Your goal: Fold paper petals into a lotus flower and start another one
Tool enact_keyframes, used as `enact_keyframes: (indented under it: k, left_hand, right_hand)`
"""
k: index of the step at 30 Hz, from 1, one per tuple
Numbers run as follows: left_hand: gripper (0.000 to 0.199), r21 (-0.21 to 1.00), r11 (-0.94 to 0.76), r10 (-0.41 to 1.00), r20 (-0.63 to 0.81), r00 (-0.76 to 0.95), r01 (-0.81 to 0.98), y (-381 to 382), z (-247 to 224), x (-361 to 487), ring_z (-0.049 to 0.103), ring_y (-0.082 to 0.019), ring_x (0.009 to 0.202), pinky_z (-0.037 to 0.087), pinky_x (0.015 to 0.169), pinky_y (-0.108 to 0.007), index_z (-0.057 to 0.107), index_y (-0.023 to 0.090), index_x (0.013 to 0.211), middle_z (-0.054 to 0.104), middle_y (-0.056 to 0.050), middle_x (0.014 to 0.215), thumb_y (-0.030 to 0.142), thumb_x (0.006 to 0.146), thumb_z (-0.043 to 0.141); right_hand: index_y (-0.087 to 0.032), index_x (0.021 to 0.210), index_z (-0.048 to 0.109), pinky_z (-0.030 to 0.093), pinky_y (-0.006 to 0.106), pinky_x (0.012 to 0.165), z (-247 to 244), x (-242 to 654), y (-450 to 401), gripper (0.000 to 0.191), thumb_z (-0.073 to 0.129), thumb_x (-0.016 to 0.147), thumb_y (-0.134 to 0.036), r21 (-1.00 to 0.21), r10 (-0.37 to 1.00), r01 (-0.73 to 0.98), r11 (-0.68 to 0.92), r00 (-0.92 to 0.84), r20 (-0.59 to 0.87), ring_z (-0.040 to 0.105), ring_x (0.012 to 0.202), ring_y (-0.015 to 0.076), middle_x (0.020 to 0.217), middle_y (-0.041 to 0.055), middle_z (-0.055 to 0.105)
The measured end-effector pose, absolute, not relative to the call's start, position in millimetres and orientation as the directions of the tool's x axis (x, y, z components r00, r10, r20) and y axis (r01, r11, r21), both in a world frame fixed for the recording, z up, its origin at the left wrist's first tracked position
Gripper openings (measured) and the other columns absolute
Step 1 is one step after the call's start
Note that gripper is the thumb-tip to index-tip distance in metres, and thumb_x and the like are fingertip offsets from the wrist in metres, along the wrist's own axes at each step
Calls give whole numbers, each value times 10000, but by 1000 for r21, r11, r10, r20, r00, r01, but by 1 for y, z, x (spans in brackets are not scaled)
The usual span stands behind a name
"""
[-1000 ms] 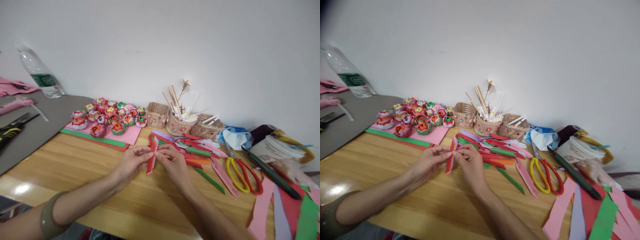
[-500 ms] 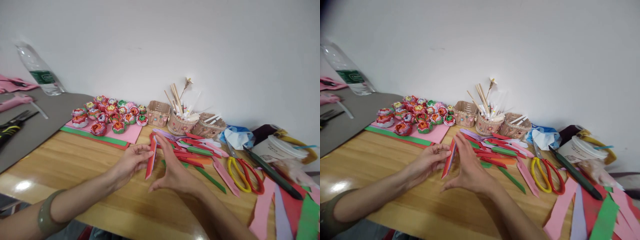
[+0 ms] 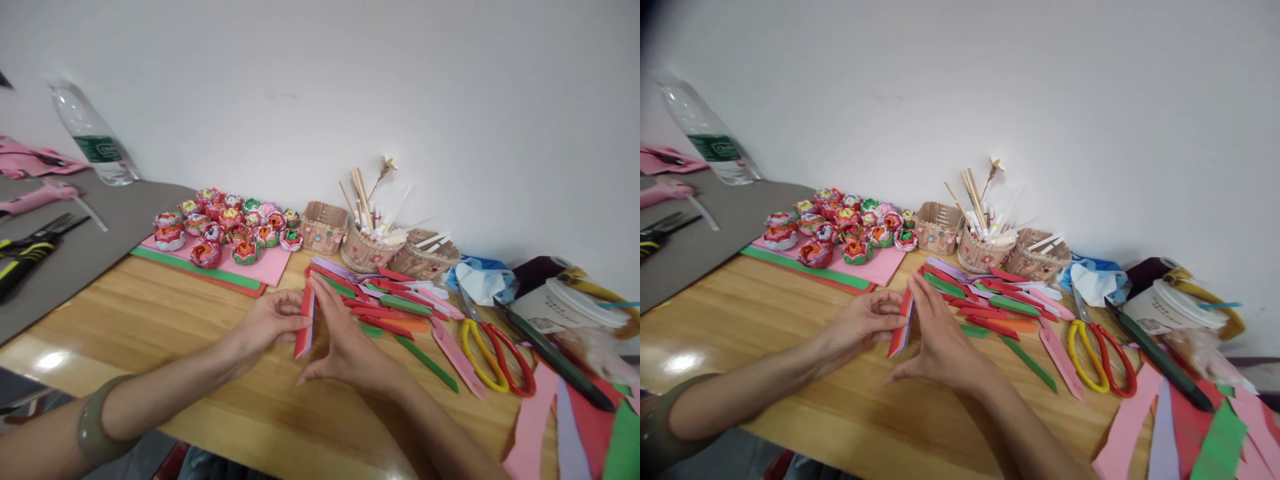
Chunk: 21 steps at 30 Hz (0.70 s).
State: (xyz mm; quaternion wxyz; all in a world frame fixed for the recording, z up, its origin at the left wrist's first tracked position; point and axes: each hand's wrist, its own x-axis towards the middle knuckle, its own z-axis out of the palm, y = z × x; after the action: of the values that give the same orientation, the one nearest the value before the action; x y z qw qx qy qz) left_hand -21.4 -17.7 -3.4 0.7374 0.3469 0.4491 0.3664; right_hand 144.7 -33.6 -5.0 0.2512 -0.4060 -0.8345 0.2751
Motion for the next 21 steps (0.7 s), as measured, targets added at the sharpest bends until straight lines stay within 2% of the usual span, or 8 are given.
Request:
enact_keyframes:
  k: [2, 4, 6, 8, 12, 17, 21]
  left_hand:
    - [319, 866, 475, 858, -416, 301, -158, -17, -6, -26, 567, -103, 574, 440, 547, -222, 554, 148, 724, 620, 23, 651, 166, 489, 770]
    - [291, 891, 446, 870, -410, 273, -82, -17, -8, -31, 540, -92, 558, 409, 524, -206, 541, 148, 695, 592, 40, 630, 153, 489, 747]
    - [262, 911, 412, 881, -397, 257, -6, -18, -9, -36, 517, -86, 551, 394, 526, -204, 529, 149, 667, 565, 51, 611, 137, 489, 720]
    - [241, 924, 376, 887, -379, 264, 64, -18, -12, -39, 504, -87, 546, 393, 541, -211, 523, 152, 654, 546, 57, 591, 120, 487, 693]
    - [212, 957, 234, 906, -279, 318, 173, -20, -21, -41, 524, -108, 575, 415, 577, -232, 533, 165, 698, 551, 49, 621, 98, 517, 620]
    - [161, 924, 17, 916, -167, 364, 382, -23, -27, -40, 548, -136, 603, 415, 566, -236, 551, 192, 736, 584, 28, 662, 114, 595, 555]
    - [159, 895, -92, 911, -101, 399, 436, -25, -21, -42, 545, -146, 603, 395, 561, -233, 586, 207, 760, 595, 21, 663, 126, 631, 542]
  right_hand:
    - [-226, 1423, 90, 225, 449, 1083, 0, 151, -30, 1010, 713, 658, -439, -682, 853, 550, 483, -472, 223, 164, 1362, 252, 1468, 144, 203]
    - [-229, 1355, 305, 267, 437, 1063, 4, 159, -23, 659, 604, 787, -375, -672, 893, 590, 447, -337, 298, 287, 1315, 231, 1402, 125, 340]
    - [-218, 1176, 523, 344, 419, 1008, 5, 166, -16, 366, 563, 824, -311, -644, 910, 648, 406, -224, 349, 436, 1204, 229, 1269, 108, 486]
    - [-193, 1007, 615, 409, 393, 934, 4, 169, -12, 203, 558, 823, -259, -612, 920, 702, 364, -170, 352, 532, 1076, 224, 1122, 99, 575]
    - [-180, 928, 630, 463, 349, 808, -3, 160, -13, 139, 548, 820, -212, -509, 937, 796, 327, -203, 284, 583, 931, 209, 982, 74, 630]
    - [-208, 995, 617, 465, 320, 743, -3, 144, -18, 191, 531, 831, -256, -345, 936, 881, 323, -242, 256, 582, 937, 211, 981, 59, 639]
    - [-201, 1084, 580, 468, 317, 671, -2, 139, -19, 267, 508, 849, -304, -241, 935, 918, 316, -259, 241, 584, 940, 240, 1013, 92, 629]
